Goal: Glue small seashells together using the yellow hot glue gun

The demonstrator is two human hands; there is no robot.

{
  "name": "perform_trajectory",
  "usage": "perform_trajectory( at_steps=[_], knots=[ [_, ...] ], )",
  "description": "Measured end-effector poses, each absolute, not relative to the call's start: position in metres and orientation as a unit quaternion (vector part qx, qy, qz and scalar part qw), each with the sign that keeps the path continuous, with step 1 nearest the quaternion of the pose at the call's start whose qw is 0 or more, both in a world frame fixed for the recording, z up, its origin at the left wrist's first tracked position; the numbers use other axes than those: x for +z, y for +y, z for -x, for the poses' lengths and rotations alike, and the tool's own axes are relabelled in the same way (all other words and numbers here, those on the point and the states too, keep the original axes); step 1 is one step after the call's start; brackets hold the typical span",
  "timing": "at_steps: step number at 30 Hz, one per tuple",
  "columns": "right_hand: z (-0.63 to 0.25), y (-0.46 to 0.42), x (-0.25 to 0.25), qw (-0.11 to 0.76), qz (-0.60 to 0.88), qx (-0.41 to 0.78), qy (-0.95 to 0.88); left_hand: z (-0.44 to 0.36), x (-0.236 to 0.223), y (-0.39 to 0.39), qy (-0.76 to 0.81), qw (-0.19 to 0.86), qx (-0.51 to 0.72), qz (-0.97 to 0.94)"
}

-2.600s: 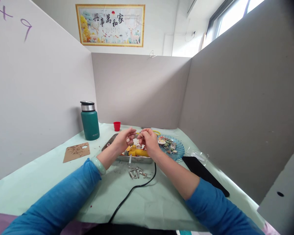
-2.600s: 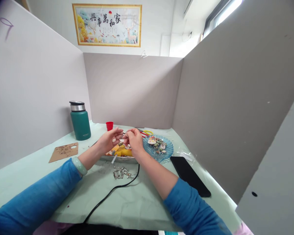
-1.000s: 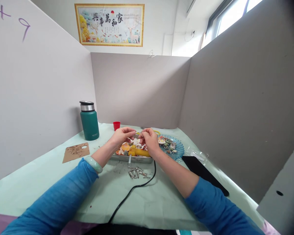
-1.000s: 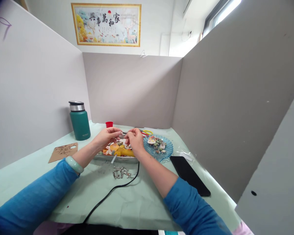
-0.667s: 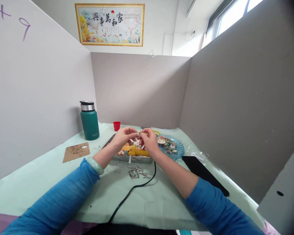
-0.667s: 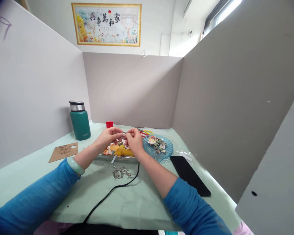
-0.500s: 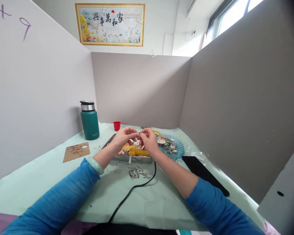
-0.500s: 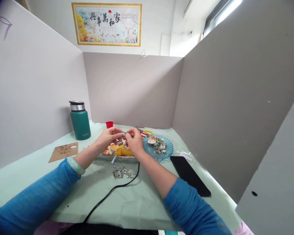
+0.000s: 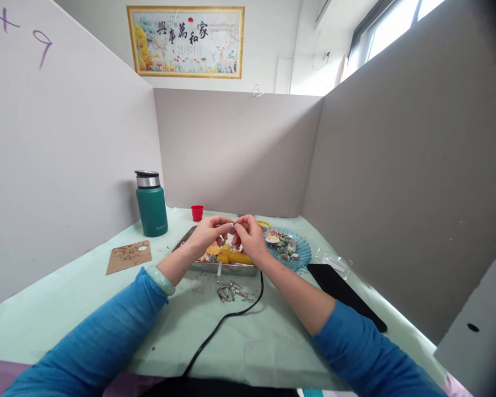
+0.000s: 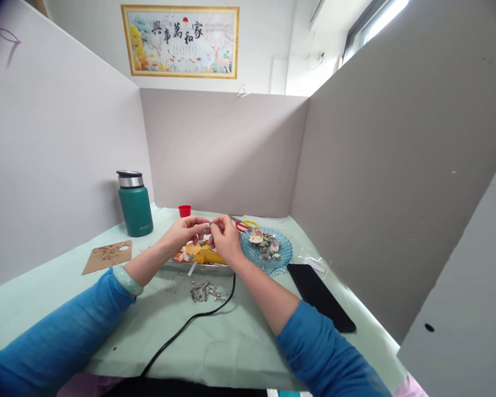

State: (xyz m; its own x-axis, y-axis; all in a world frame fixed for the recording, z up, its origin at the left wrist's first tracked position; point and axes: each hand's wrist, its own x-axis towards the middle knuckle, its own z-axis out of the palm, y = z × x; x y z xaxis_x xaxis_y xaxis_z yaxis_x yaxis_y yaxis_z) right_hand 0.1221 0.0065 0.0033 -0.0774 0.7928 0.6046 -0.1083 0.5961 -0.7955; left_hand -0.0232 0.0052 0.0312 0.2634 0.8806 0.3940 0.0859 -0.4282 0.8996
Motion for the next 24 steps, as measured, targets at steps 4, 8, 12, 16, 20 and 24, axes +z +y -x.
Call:
perform_trajectory(
  at_steps=[4,8,12,16,20,24],
  knots=[
    [-0.1216,0.0060,0.0047,0.622,0.252,0.366,-0.645,0.0228,0.0320,0.0033,0.345,0.386,0.502,-0.692],
    [-0.1213,0.0043,0.0067,0.625,0.244,0.374,-0.640,0.0214,0.0330,0.0020,0.349,0.359,0.515,-0.696],
    [-0.1215,0.0040,0.0075,0.627,0.244,0.386,-0.632,0.0196,0.0350,-0.0006,0.350,0.342,0.522,-0.699],
    [-0.1223,0.0051,0.0075,0.631,0.244,0.377,-0.633,0.0192,0.0354,-0.0024,0.353,0.325,0.529,-0.700],
    [-0.1234,0.0055,0.0084,0.632,0.248,0.370,-0.634,0.0199,0.0354,-0.0028,0.342,0.307,0.534,-0.709],
    [-0.1237,0.0047,0.0095,0.631,0.244,0.375,-0.633,0.0198,0.0363,-0.0042,0.331,0.296,0.539,-0.715]
  ],
)
